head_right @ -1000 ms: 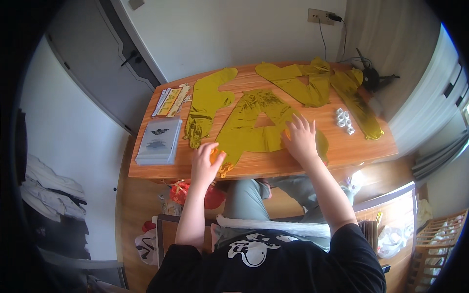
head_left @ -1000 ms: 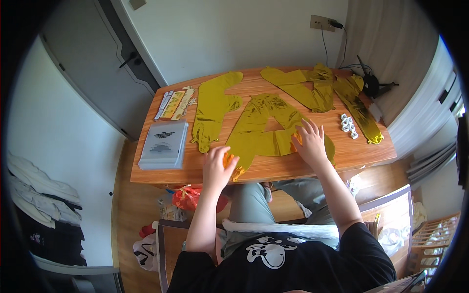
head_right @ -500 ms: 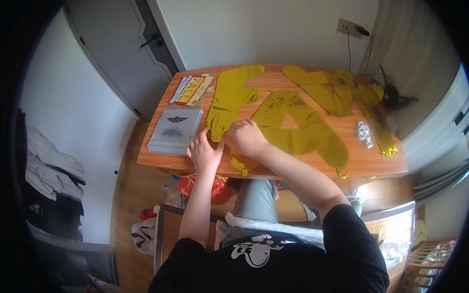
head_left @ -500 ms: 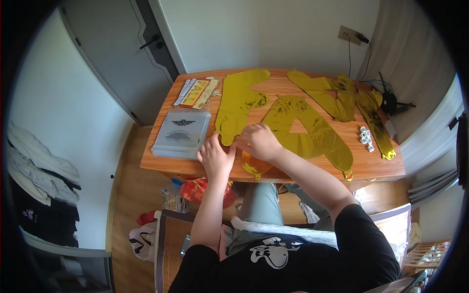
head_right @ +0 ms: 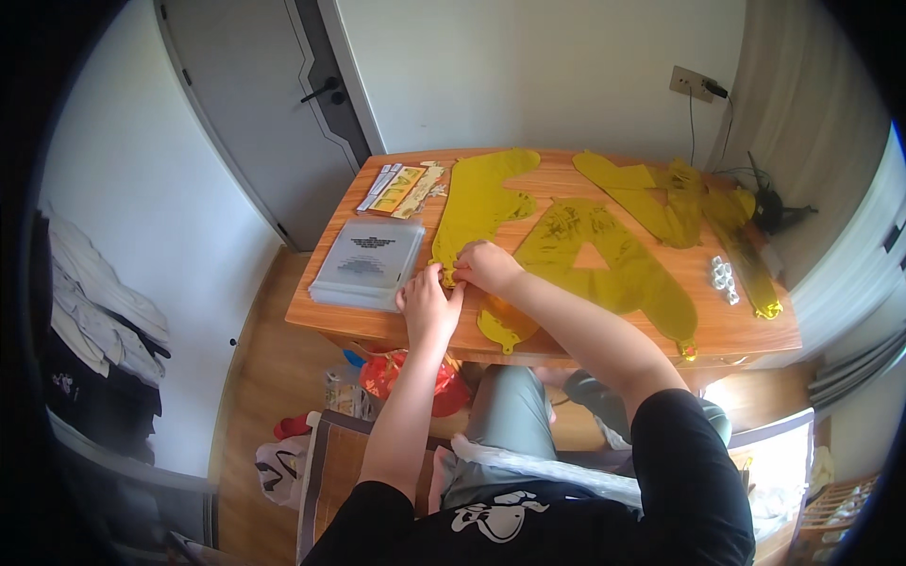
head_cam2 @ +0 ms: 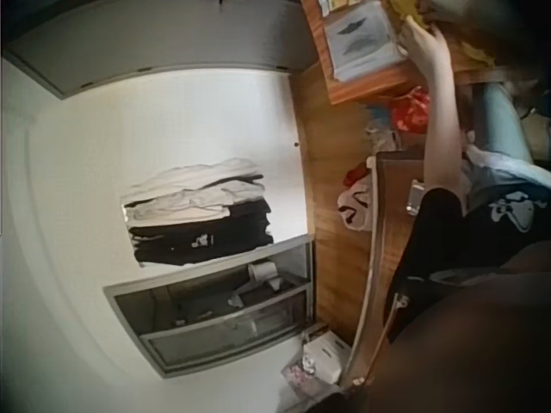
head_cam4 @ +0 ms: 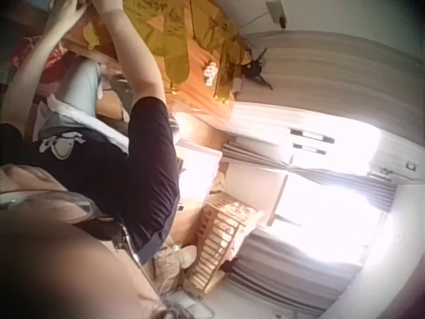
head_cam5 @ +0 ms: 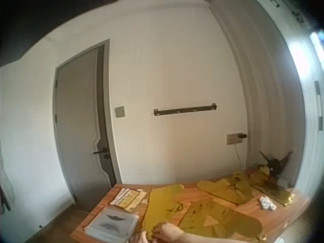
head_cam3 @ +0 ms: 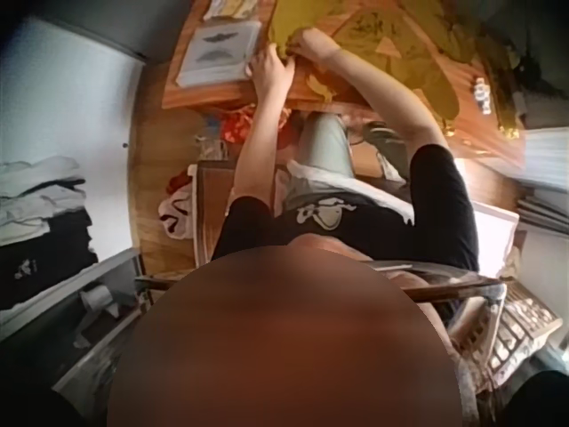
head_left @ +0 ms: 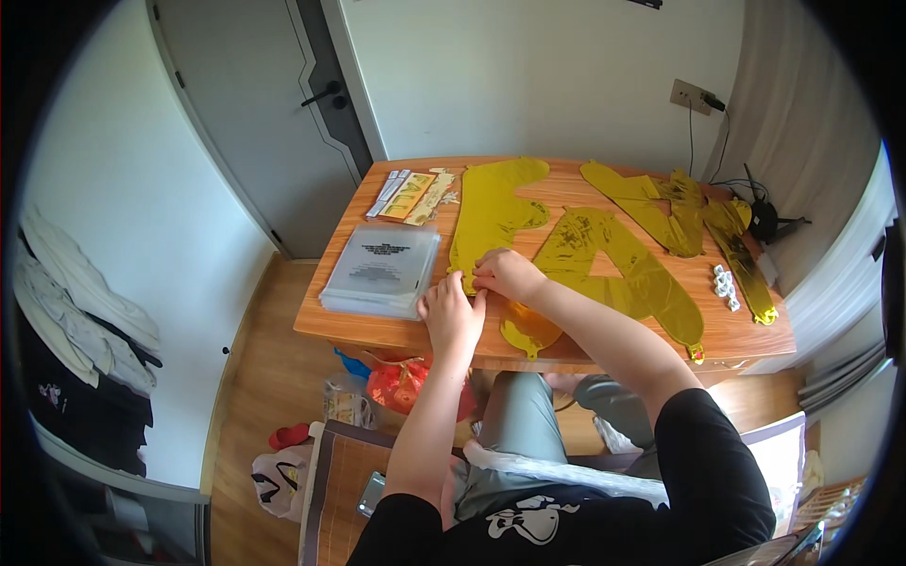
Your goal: Folding and organizing gold foil balloons at a desk.
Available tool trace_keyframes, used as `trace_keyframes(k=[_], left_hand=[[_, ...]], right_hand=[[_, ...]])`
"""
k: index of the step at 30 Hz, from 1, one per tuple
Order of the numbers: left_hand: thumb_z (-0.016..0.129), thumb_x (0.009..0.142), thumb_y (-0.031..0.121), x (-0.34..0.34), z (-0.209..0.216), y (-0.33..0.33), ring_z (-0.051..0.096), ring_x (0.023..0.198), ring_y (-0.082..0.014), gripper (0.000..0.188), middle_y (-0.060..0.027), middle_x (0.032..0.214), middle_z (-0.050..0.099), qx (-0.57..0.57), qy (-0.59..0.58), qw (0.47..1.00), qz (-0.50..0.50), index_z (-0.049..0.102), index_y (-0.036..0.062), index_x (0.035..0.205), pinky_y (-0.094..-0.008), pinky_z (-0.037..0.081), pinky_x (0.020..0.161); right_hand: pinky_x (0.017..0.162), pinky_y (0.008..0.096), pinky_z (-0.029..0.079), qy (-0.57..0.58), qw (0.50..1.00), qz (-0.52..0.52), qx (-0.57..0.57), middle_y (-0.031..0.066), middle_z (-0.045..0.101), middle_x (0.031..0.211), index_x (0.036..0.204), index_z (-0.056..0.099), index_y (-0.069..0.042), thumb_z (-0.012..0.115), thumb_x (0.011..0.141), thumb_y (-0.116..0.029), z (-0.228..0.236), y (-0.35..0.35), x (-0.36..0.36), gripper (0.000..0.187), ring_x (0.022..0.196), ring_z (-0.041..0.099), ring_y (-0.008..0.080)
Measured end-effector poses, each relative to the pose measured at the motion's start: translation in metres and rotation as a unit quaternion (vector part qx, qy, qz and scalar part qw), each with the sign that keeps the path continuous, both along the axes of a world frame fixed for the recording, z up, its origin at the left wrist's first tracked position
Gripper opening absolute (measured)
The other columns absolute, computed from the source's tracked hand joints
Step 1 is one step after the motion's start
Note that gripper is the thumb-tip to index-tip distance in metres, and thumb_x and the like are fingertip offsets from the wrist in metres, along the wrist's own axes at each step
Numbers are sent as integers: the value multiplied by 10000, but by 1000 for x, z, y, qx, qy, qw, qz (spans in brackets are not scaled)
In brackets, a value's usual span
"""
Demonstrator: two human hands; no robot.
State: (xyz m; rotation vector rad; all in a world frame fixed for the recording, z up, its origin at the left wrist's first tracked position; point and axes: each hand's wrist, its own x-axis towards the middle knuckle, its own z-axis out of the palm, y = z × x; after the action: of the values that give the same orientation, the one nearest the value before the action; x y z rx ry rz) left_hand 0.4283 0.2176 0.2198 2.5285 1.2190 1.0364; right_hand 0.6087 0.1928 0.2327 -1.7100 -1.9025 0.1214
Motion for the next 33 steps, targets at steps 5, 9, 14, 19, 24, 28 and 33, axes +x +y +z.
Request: trace_keyframes(k=[5,9,14,19,24,28,33], left_hand=[[721,904,383,-2,3,3,593,1163,-289,431,-88,1147,680,-14,23,1000,-2,662,107,1229,-528,315,1107],[706,912,389,-3,1,4,589,1166,-290,399,-89,1149,671,8,24,1000,3,701,113,1201,-520,315,1118],[699,917,378,-4,3,0,577,1183,-292,374,-86,1179,658,0,36,999,-1,728,107,1174,-513,316,1123],[704,912,359,-10,1,-3,574,1159,-291,394,-85,1172,653,21,32,999,4,721,93,1202,-496,329,1113],[705,914,345,1,9,-10,567,1144,-286,410,-90,1178,636,32,30,999,-26,709,79,1225,-492,333,1110],[704,914,344,-12,3,-4,567,1145,-283,407,-86,1165,637,31,36,999,1,711,78,1222,-491,330,1111],[697,919,338,-5,5,-5,568,1143,-277,396,-77,1139,639,46,42,998,-2,717,76,1216,-485,326,1112]], right_hand=[[856,429,555,12,999,-51,-2,146,740,977,956,779,-31,722,875,-240,3,5,-8,232,949,688,352],[816,448,558,54,993,-93,-53,194,735,938,955,762,-19,719,894,-249,18,14,-6,242,890,700,381],[772,427,539,115,983,-137,-44,203,727,892,984,745,-15,702,940,-285,22,38,15,277,841,694,358],[755,380,494,239,950,-199,-12,127,689,829,973,688,11,628,1002,-331,15,66,37,348,776,618,231],[887,395,504,131,942,-294,93,118,701,1102,1304,598,-47,586,1032,-382,3,85,108,432,983,662,273],[890,388,515,422,873,-247,2,125,679,1192,1410,517,7,688,986,-349,63,83,97,579,1054,658,246],[627,316,492,279,912,-285,-95,42,653,864,1076,665,-3,813,904,-323,102,53,158,393,704,597,140]])
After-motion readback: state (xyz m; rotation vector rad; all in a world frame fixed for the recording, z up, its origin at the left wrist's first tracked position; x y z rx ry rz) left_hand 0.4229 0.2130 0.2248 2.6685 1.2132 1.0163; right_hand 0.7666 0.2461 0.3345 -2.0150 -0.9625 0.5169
